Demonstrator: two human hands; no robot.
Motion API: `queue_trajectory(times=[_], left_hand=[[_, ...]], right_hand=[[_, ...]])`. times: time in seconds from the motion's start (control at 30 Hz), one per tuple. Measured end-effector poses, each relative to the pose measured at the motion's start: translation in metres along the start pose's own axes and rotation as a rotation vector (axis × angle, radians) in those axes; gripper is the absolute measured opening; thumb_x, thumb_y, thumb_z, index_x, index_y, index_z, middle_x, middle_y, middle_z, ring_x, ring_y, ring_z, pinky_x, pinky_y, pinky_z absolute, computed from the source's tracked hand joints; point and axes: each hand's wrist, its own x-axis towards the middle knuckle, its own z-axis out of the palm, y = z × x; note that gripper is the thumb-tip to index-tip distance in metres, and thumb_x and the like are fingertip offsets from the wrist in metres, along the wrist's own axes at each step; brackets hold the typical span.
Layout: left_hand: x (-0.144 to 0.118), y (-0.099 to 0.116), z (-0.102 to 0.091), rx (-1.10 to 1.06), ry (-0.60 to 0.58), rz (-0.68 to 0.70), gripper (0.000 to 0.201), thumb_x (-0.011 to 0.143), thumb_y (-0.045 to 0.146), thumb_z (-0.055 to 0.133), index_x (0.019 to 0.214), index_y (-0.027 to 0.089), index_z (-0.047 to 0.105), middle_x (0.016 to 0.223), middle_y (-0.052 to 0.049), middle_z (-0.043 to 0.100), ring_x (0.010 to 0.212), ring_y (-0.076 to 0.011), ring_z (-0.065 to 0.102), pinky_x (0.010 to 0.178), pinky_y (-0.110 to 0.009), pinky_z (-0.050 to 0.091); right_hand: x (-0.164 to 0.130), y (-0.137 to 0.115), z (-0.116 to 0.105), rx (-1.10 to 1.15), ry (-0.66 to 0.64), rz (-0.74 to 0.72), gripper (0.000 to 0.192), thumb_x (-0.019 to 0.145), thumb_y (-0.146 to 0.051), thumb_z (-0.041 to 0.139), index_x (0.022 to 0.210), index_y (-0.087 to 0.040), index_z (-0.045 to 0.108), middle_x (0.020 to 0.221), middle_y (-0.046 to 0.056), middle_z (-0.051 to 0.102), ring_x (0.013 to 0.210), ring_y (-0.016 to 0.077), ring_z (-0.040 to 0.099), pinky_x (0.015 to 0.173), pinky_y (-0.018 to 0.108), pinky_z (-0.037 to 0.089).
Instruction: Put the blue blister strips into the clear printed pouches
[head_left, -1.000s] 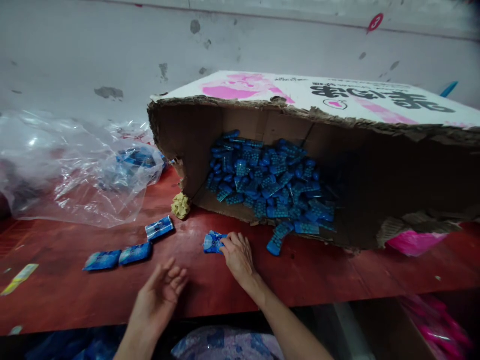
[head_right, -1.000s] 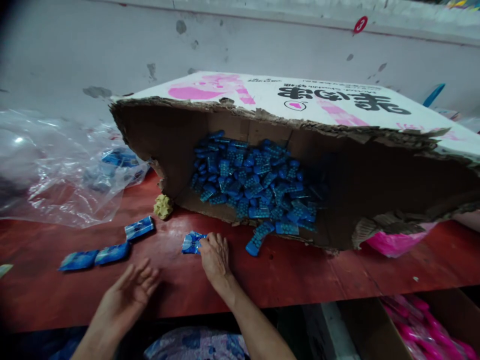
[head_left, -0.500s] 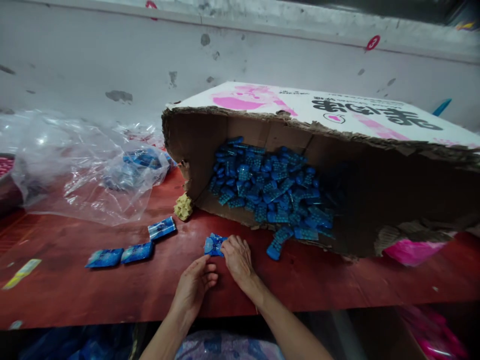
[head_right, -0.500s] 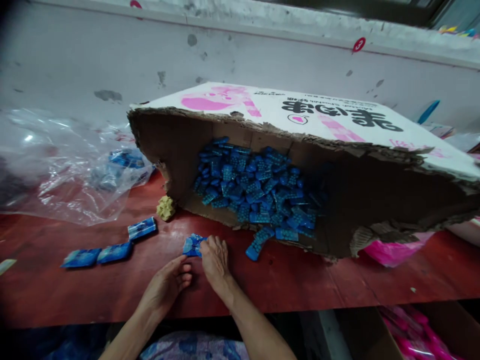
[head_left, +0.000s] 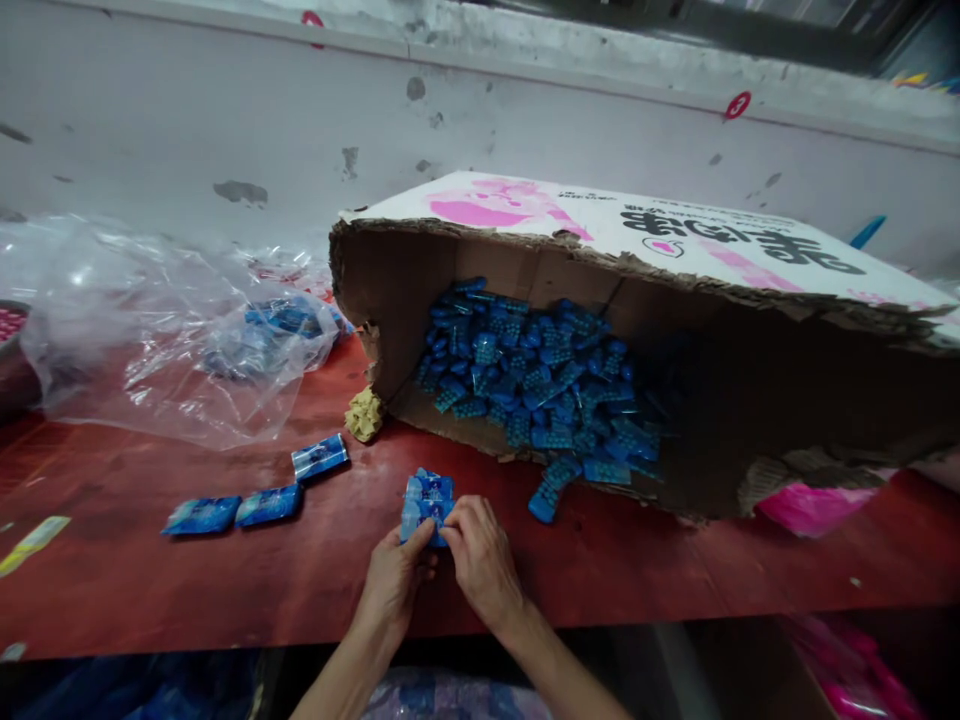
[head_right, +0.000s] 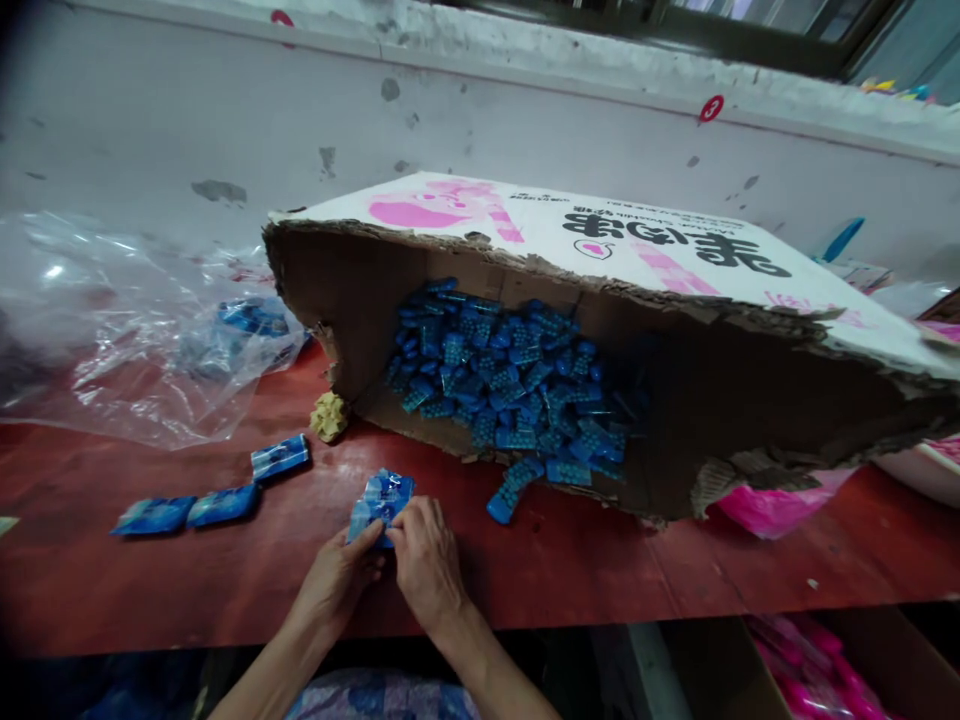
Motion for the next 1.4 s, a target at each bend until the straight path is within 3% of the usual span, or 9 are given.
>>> queue_trajectory(times=[0.07,0.17,0.37,0.57,0.67,0.8,0.93,1.2,1.4], left_hand=[[0.000,-0.001,0.000,-0.009,-0.015,0.016,0.021,0.053,0.022,0.075,0.065,0.011,0.061,0.050,0.001,0.061,0.039,-0.0080,0.052,0.038,-0.017,0.037],[0.001,-0.006,0.003,0.004,-0.008,0.062,0.020,0.051,0.021,0.076,0.061,0.011,0.061,0.047,0.001,0.060,0.038,-0.0081,0.051,0.038,-0.018,0.038],[0.005,-0.017,0.016,-0.041,0.047,0.087,0.021,0.053,0.024,0.075,0.060,0.012,0.060,0.041,0.004,0.057,0.036,-0.0083,0.049,0.037,-0.019,0.041],[0.001,-0.005,0.016,0.022,-0.209,-0.087,0.023,0.056,0.025,0.075,0.068,0.011,0.062,0.056,-0.004,0.066,0.044,-0.0122,0.058,0.040,-0.020,0.044],[0.001,-0.002,0.010,0.044,-0.198,-0.126,0.020,0.058,0.025,0.074,0.064,0.011,0.060,0.053,-0.003,0.064,0.041,-0.0105,0.056,0.037,-0.018,0.042],[0.001,-0.004,0.005,0.058,-0.145,-0.182,0.021,0.063,0.028,0.071,0.060,0.012,0.058,0.048,-0.003,0.061,0.039,-0.0102,0.055,0.035,-0.018,0.041],[-0.002,-0.007,0.007,0.047,-0.112,-0.225,0.020,0.070,0.029,0.065,0.064,0.013,0.055,0.047,-0.003,0.061,0.039,-0.0101,0.055,0.034,-0.017,0.040],[-0.006,-0.006,0.007,-0.048,-0.039,-0.285,0.017,0.078,0.028,0.056,0.069,0.013,0.053,0.046,-0.002,0.060,0.038,-0.0093,0.055,0.035,-0.016,0.042],[-0.004,-0.007,0.008,-0.104,0.008,-0.228,0.019,0.080,0.027,0.052,0.067,0.014,0.051,0.045,-0.002,0.059,0.039,-0.0102,0.056,0.036,-0.017,0.044]], right_hand=[[0.001,0.003,0.001,0.310,0.012,0.187,0.014,0.079,-0.020,0.051,0.093,-0.019,0.053,0.088,0.003,0.058,0.081,0.0167,0.053,0.071,0.026,0.042],[0.004,0.010,0.009,0.503,-0.052,0.360,0.011,0.080,-0.027,0.049,0.074,-0.018,0.054,0.064,-0.003,0.054,0.060,0.0123,0.051,0.055,0.021,0.041],[0.000,0.006,0.019,0.428,0.029,0.429,0.023,0.084,-0.031,0.038,0.064,-0.020,0.043,0.055,-0.005,0.046,0.050,0.0100,0.045,0.046,0.019,0.034],[0.001,0.009,-0.013,0.337,0.042,0.371,0.027,0.084,-0.029,0.043,0.059,-0.020,0.048,0.052,-0.006,0.047,0.051,0.0103,0.045,0.048,0.019,0.034],[0.004,0.035,-0.051,0.109,0.103,0.226,0.017,0.084,-0.021,0.044,0.080,-0.020,0.060,0.079,0.002,0.061,0.076,0.0156,0.055,0.070,0.025,0.040],[0.007,0.088,-0.097,-0.564,0.097,0.237,0.044,0.078,0.000,0.036,0.112,-0.020,0.056,0.117,0.013,0.054,0.102,0.0253,0.050,0.084,0.037,0.038],[0.013,0.114,-0.099,-0.582,0.045,0.214,0.040,0.081,-0.007,0.044,0.116,-0.023,0.054,0.108,0.011,0.056,0.096,0.0236,0.053,0.079,0.033,0.040],[0.027,0.099,-0.077,-0.466,0.116,0.202,0.025,0.086,-0.015,0.041,0.104,-0.015,0.058,0.103,0.014,0.060,0.099,0.0277,0.052,0.085,0.042,0.036],[0.007,0.059,-0.071,-0.158,0.138,0.198,0.028,0.091,-0.024,0.030,0.097,-0.018,0.057,0.089,0.005,0.066,0.079,0.0152,0.061,0.070,0.023,0.046]])
